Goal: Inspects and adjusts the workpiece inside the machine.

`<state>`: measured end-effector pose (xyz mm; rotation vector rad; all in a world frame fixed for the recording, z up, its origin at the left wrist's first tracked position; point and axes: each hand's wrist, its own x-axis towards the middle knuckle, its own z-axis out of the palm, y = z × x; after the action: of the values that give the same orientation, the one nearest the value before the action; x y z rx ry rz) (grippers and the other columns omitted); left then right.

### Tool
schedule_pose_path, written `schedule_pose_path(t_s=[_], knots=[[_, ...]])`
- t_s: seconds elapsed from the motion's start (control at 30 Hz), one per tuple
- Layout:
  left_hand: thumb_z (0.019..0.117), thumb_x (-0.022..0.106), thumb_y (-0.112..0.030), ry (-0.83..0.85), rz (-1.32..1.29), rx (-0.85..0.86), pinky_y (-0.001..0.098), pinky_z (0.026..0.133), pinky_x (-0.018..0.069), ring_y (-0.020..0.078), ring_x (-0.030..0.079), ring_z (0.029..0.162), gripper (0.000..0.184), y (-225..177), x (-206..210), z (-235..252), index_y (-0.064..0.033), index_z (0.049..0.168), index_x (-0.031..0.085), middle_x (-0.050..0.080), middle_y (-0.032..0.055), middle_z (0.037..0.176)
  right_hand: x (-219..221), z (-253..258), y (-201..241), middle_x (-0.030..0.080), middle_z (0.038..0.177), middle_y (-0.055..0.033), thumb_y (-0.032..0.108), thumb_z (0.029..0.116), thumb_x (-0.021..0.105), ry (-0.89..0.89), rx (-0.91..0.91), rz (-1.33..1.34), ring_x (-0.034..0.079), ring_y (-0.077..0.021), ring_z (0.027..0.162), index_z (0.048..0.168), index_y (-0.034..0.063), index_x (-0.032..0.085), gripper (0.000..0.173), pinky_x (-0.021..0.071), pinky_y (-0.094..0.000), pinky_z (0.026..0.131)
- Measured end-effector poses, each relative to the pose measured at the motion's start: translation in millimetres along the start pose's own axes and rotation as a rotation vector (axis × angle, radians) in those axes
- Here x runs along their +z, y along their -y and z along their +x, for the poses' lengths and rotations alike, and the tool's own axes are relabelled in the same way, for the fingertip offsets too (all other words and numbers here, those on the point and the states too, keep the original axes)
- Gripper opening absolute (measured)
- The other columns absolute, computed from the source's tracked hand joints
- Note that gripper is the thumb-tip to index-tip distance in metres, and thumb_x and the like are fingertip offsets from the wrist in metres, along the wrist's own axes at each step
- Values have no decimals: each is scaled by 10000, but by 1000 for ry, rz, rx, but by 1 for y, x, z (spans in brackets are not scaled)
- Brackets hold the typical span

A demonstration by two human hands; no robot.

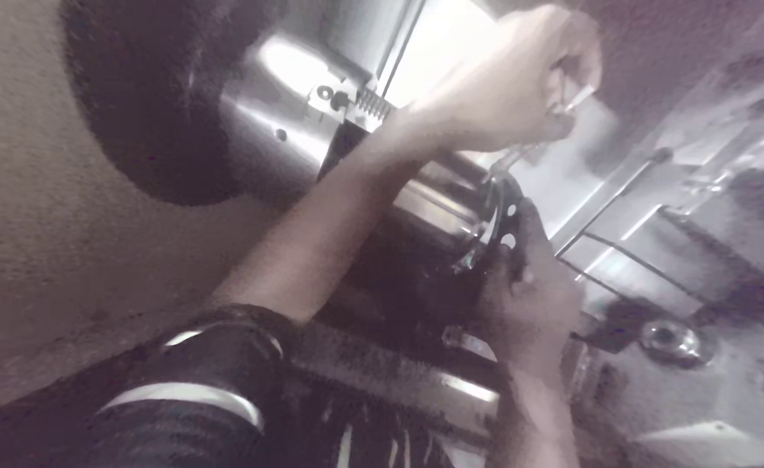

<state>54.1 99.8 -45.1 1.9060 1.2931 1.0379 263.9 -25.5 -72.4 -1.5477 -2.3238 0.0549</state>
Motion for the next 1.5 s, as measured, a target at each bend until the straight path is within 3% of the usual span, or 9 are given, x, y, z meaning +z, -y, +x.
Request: schedule_pose_path(t_s=[0.3,0.47,0.63,0.8,1.2,1.33,1.4,1.43,1.5], knots=[[875,757,-317,-20,-17,37,234,764,562,18,653,836,328,0,0,2,-155,1155,702,692,-67,931,0,0,6,690,744,-127,221,1016,501,-22,19,-4,634,-295,583,1506,152,532,496,493,-513,525],[934,739,-268,-120,-50,64,201,784,542,13,639,817,340,-6,1,3,-137,1245,693,701,-54,945,3,0,1,717,787,-121,224,1016,529,-57,-28,26,644,-272,582,1497,149,545,487,503,-494,519],[978,648,-188,-8,-103,71,240,912,553,25,670,1012,397,-6,-1,-2,-148,1371,613,703,-27,1205,1,0,3,720,802,-115,216,1013,528,-24,-17,27,632,-263,572,1505,142,534,497,498,-495,514],[875,774,-265,-34,-18,-15,225,798,563,16,662,863,333,-4,2,-2,-141,1162,660,698,-59,947,3,-1,3,708,762,-108,206,1006,539,-51,-33,9,629,-260,558,1496,132,542,496,497,-487,503],[888,764,-255,-24,-15,-34,229,782,568,17,662,845,345,-1,2,0,-161,1205,668,703,-57,955,1,3,7,741,865,-141,205,1009,533,-33,-10,25,683,-301,648,1463,97,567,468,522,-517,555],[871,771,-277,-39,-36,-2,253,801,570,39,665,872,471,-2,2,-1,-151,1298,615,701,-46,990,0,4,11,713,781,-120,226,1026,505,-31,19,1,649,-296,592,1492,155,549,474,506,-511,527],[875,774,-422,-94,-27,26,253,896,561,58,652,1026,683,-5,5,-7,-132,1444,529,668,-13,1191,3,0,4,731,830,-105,242,1030,505,-20,-1,5,663,-269,621,1518,173,517,493,514,-503,544],[879,752,-484,-154,-21,43,251,935,536,65,631,1102,706,-9,5,-11,-116,1440,535,650,5,1289,10,-4,-8,733,849,-75,289,1035,506,-31,2,-20,664,-240,631,1529,224,502,499,514,-496,542],[900,732,-467,-351,-70,89,236,905,529,64,631,1101,615,-17,6,-21,-73,1354,602,664,32,1292,32,-9,-38,709,852,9,433,1040,507,-49,48,-83,650,-168,634,1522,393,466,485,517,-468,521]])
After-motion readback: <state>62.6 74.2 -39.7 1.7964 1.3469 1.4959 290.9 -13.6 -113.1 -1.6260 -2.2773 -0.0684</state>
